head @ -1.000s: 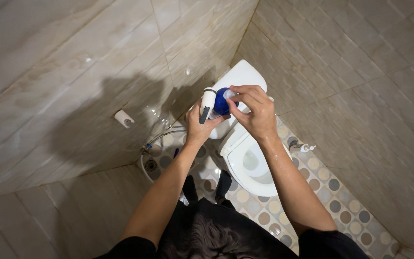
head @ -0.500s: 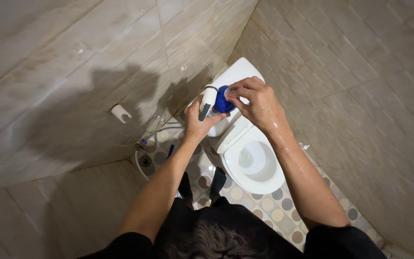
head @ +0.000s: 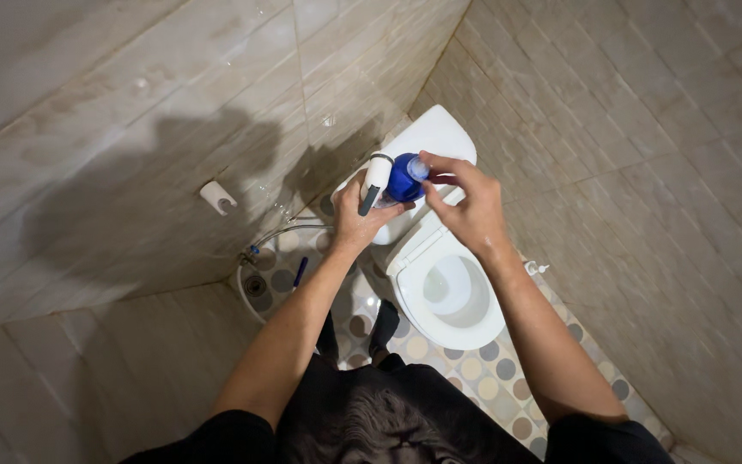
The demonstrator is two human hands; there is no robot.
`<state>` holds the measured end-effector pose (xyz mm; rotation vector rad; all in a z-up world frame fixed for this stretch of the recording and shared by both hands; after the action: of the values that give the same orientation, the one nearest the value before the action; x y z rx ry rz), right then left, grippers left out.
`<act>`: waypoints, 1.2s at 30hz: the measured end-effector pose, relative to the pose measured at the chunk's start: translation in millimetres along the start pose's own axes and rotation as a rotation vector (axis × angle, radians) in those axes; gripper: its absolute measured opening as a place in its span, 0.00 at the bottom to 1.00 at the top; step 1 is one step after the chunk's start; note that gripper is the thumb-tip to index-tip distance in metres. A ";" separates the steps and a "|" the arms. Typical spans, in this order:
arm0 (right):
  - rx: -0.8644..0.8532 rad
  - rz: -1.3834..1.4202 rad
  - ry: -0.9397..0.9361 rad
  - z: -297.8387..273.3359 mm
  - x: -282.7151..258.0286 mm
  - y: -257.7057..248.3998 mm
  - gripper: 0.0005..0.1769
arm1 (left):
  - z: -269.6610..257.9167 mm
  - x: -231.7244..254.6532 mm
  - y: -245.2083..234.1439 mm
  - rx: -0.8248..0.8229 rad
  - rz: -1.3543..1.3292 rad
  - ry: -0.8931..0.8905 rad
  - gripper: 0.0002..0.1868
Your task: The person pours a blue liquid cleaner into the toilet bowl and uses a long-handled brush to scrub the interior surfaces of the bowl.
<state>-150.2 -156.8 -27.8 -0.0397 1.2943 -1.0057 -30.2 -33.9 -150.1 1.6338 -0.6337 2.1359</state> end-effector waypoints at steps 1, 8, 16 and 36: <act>0.021 0.198 0.193 1.1 9.0 -0.1 0.18 | 0.1 -0.3 0.0 0.005 -0.006 0.014 0.34; -0.087 0.388 0.595 19.6 40.8 2.9 0.09 | 0.7 -6.2 2.6 -0.023 -0.040 -0.035 0.36; -0.094 0.506 0.554 16.8 86.7 -0.7 0.09 | -3.2 -4.9 -1.8 -0.003 -0.070 0.086 0.35; -0.490 -0.020 0.377 71.6 232.7 115.2 0.14 | -7.9 8.3 -1.0 -0.012 -0.017 -0.023 0.34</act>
<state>-40.4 -270.5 -245.9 -0.2478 1.8682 -0.7096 -38.0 -28.5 -143.7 1.6538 -0.6361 2.1000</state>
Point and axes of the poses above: each hand's wrist, its own z-axis towards the middle knuckle, its own y-axis out of the palm, x = y × z, the point moved 3 cm from there along z, towards the middle knuckle, and after that the axes turned 2 degrees about y, right-handed, at the moved point
